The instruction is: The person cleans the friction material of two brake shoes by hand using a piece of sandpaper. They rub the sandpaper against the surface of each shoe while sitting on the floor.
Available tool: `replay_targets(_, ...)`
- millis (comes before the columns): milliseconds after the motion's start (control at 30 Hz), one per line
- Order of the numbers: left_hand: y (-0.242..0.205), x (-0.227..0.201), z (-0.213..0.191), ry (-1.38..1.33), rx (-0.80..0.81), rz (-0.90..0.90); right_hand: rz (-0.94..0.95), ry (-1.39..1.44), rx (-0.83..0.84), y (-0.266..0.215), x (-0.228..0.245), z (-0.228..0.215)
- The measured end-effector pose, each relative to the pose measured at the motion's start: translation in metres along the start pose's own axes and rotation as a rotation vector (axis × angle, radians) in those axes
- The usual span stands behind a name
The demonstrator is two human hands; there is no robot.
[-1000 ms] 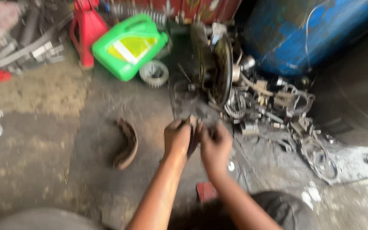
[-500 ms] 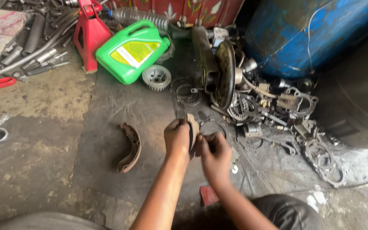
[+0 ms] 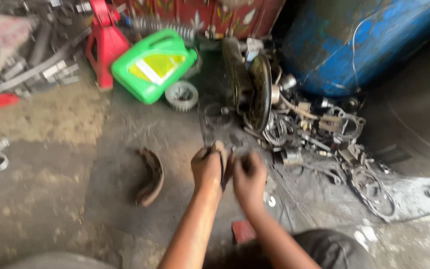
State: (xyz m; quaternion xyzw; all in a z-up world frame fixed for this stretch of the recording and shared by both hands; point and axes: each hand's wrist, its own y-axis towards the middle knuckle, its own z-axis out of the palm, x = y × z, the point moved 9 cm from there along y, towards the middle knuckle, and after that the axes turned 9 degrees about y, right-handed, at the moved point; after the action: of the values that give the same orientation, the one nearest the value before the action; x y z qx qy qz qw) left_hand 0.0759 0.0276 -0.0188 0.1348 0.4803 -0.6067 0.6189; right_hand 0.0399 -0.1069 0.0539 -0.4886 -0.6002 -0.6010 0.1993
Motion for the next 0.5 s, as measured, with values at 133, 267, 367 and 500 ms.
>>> replay_targets(133,0.003,-0.007,-0.007,0.107,-0.090,0.033,0.295,0.244,0.004,-0.022,-0.010,0.010)
replay_targets(267,-0.008,-0.008,0.002,0.016,0.005,0.045,0.113,0.144,0.004,-0.015,-0.004,0.002)
replay_targets(367,-0.012,-0.018,-0.009,0.066,-0.128,-0.096,0.103,0.076,-0.014,-0.017,0.002,0.010)
replay_targets(500,-0.017,-0.008,0.004,-0.059,0.004,0.001,0.217,0.287,-0.031,-0.004,-0.024,0.007)
